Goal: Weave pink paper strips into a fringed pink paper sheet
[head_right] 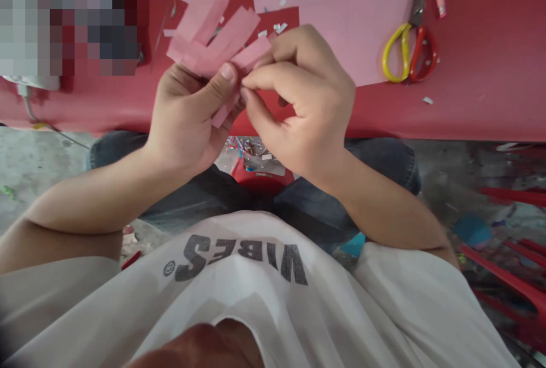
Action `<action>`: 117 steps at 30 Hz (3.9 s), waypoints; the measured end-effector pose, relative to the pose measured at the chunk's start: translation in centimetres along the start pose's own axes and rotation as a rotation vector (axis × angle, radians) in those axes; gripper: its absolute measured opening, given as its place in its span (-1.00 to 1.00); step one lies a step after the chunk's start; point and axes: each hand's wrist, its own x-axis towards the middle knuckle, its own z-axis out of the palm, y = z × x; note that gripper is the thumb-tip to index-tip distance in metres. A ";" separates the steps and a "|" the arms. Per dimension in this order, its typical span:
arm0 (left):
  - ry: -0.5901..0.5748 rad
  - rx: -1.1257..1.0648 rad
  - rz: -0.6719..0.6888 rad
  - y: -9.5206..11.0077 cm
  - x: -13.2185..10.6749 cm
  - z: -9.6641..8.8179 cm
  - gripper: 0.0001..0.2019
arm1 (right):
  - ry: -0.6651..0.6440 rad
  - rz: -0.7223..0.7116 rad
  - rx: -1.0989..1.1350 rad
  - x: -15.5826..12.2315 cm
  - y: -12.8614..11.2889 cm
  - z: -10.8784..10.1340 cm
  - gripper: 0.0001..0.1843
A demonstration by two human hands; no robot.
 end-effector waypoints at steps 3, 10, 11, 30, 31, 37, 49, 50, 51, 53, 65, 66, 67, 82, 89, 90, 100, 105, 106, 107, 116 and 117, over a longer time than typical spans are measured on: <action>-0.019 -0.002 0.046 -0.3 0.1 0.1 -0.83 | 0.018 0.036 -0.009 0.0 -0.1 0.2 -0.94; -0.063 0.075 0.133 -1.2 0.4 -0.5 -0.83 | -0.065 0.103 -0.046 0.0 -0.2 0.1 -0.87; -0.059 0.083 0.139 -1.2 0.4 -0.5 -0.83 | -0.064 0.110 -0.037 0.1 -0.2 0.1 -0.85; -0.049 0.371 0.273 -1.3 0.5 -1.1 -0.92 | -0.063 0.227 0.177 0.8 0.7 0.1 -0.56; -0.070 0.361 0.273 -1.3 0.6 -1.2 -0.92 | -0.076 0.229 0.194 0.8 0.8 0.0 -0.56; -0.100 0.294 0.190 -1.4 1.3 -1.8 -0.93 | -0.121 0.225 0.298 0.8 1.0 -0.5 -0.57; -0.090 0.257 0.279 -1.6 1.6 -1.6 -0.93 | -0.264 0.123 0.058 1.0 0.2 -2.0 -0.72; -0.087 0.259 0.271 -1.5 1.6 -1.6 -0.91 | -0.254 0.100 0.017 0.9 0.2 -1.9 -0.72; -0.082 0.258 0.264 -1.4 1.5 -1.5 -0.91 | -0.243 0.079 -0.018 0.8 0.2 -1.8 -0.73; -0.077 0.241 0.254 -1.4 1.4 -1.5 -0.92 | -0.211 0.045 -0.074 0.6 0.2 -1.6 -0.73; -0.104 0.055 0.142 -0.9 0.9 -1.1 -0.95 | -0.112 0.002 -0.022 0.1 0.8 -0.8 -0.81; -0.104 0.052 0.142 -0.9 0.8 -1.1 -0.95 | -0.102 0.003 -0.010 0.1 0.8 -0.8 -0.83; -0.106 0.056 0.141 -0.8 0.8 -1.0 -0.95 | -0.091 0.007 -0.003 0.1 0.8 -0.8 -0.85; -0.095 0.124 0.137 -1.0 0.7 -1.3 -0.98 | -0.118 0.181 0.108 0.3 0.3 -0.9 -0.92; -0.033 0.109 0.190 -0.8 0.4 -0.7 -0.96 | -0.095 0.213 0.308 -0.6 1.0 0.4 -0.85; -0.037 0.083 0.173 -0.7 0.4 -0.6 -0.95 | -0.087 0.222 0.321 -0.7 0.9 0.6 -0.84; -0.086 -0.002 0.051 -0.7 0.7 -1.0 -0.92 | -0.026 0.249 0.325 -0.3 0.4 0.3 -0.86; -0.124 -0.037 0.056 -0.7 0.7 -1.0 -0.94 | -0.048 0.264 0.241 -0.5 0.7 0.4 -0.77; -0.118 -0.026 0.055 -0.6 0.6 -0.9 -0.93 | -0.041 0.281 0.223 -0.5 0.7 0.4 -0.75; -0.110 -0.003 0.051 -0.5 0.5 -0.8 -0.93 | -0.036 0.297 0.218 -0.6 0.8 0.3 -0.75; -0.074 0.245 0.195 -0.2 0.4 -0.8 -0.86 | -0.039 0.377 0.290 -0.6 0.4 0.0 -0.77; -0.086 0.249 0.195 -0.1 0.4 -0.8 -0.87 | -0.046 0.382 0.293 -0.6 0.3 -0.1 -0.76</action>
